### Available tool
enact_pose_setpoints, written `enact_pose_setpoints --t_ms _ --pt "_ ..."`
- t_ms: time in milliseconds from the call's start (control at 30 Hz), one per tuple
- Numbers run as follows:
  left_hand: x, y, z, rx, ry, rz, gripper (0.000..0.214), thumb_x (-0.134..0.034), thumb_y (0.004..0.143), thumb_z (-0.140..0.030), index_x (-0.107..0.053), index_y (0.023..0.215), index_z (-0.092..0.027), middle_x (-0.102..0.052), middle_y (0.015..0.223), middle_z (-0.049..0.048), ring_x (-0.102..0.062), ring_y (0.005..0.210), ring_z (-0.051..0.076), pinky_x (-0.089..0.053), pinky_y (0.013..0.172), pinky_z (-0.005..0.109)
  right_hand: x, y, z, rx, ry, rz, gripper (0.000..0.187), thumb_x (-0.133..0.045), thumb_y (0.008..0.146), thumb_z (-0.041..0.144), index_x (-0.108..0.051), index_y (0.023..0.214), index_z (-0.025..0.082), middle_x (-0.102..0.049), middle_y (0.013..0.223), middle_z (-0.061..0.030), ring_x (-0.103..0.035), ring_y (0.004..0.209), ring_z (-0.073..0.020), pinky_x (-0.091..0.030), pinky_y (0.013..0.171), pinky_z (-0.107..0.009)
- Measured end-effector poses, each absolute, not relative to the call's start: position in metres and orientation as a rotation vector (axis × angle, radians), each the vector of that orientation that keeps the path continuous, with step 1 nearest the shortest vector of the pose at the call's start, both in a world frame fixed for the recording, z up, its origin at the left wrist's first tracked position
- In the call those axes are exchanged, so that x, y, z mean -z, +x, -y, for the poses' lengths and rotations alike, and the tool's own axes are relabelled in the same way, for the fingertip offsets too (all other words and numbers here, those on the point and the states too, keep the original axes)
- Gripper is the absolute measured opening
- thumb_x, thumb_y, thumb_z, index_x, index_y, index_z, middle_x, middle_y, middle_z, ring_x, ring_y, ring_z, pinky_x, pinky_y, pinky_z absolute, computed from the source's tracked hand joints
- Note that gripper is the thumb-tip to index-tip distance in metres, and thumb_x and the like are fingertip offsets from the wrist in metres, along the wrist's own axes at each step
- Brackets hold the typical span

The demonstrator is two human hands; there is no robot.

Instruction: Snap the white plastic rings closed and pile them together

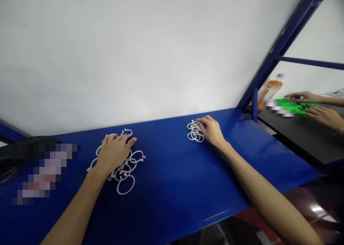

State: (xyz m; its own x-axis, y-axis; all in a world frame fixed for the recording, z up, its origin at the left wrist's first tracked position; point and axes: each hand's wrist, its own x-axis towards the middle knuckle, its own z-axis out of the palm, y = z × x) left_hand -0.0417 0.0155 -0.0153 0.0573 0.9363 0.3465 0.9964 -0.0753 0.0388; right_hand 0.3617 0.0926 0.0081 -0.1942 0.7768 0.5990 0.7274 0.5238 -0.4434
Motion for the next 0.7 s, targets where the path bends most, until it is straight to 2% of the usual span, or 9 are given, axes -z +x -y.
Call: enact_pose_setpoints --t_ms 100,267,467,700 --pt "0.011 -0.027 -0.012 0.422 -2.158 1.904 0.054 -0.035 0.098 -0.056 -0.071 0.111 -0.018 -0.074 0.11 0.015 -0.058 0.114 0.039 -0.039 0.102 0.058 -0.006 0.364 -0.094 -0.118 -1.263 2.0 0.021 -0.056 0.093 0.02 -0.074 0.105 0.017 -0.069 0.09 -0.0072 -0.064 0.077 -0.0185 -0.053 0.077 -0.034" --pt "0.007 -0.004 -0.004 0.483 -2.186 1.853 0.037 -0.044 0.095 -0.045 -0.07 0.106 -0.021 -0.076 0.103 0.0104 -0.061 0.104 0.034 -0.046 0.091 0.05 -0.003 0.359 -0.093 -0.166 -1.282 2.036 0.017 -0.059 0.093 0.021 -0.073 0.1 0.018 -0.07 0.091 -0.0068 -0.064 0.08 -0.0191 -0.051 0.078 -0.034" --pt "0.013 0.005 0.001 0.444 -2.04 1.809 0.038 -0.046 0.094 -0.046 -0.07 0.105 -0.02 -0.073 0.107 0.0134 -0.06 0.104 0.036 -0.046 0.089 0.051 -0.005 0.36 -0.091 -0.129 -1.308 2.034 0.016 -0.059 0.094 0.022 -0.073 0.101 0.018 -0.07 0.093 -0.007 -0.063 0.084 -0.0208 -0.05 0.081 -0.035" --pt "0.015 0.002 0.002 0.445 -2.076 1.822 0.027 -0.046 0.093 -0.037 -0.066 0.084 -0.023 -0.072 0.089 0.009 -0.06 0.092 0.033 -0.045 0.081 0.048 -0.013 0.355 -0.083 -0.086 -1.247 2.009 0.016 -0.057 0.095 0.024 -0.072 0.101 0.019 -0.07 0.094 -0.0069 -0.062 0.09 -0.0227 -0.05 0.085 -0.038"
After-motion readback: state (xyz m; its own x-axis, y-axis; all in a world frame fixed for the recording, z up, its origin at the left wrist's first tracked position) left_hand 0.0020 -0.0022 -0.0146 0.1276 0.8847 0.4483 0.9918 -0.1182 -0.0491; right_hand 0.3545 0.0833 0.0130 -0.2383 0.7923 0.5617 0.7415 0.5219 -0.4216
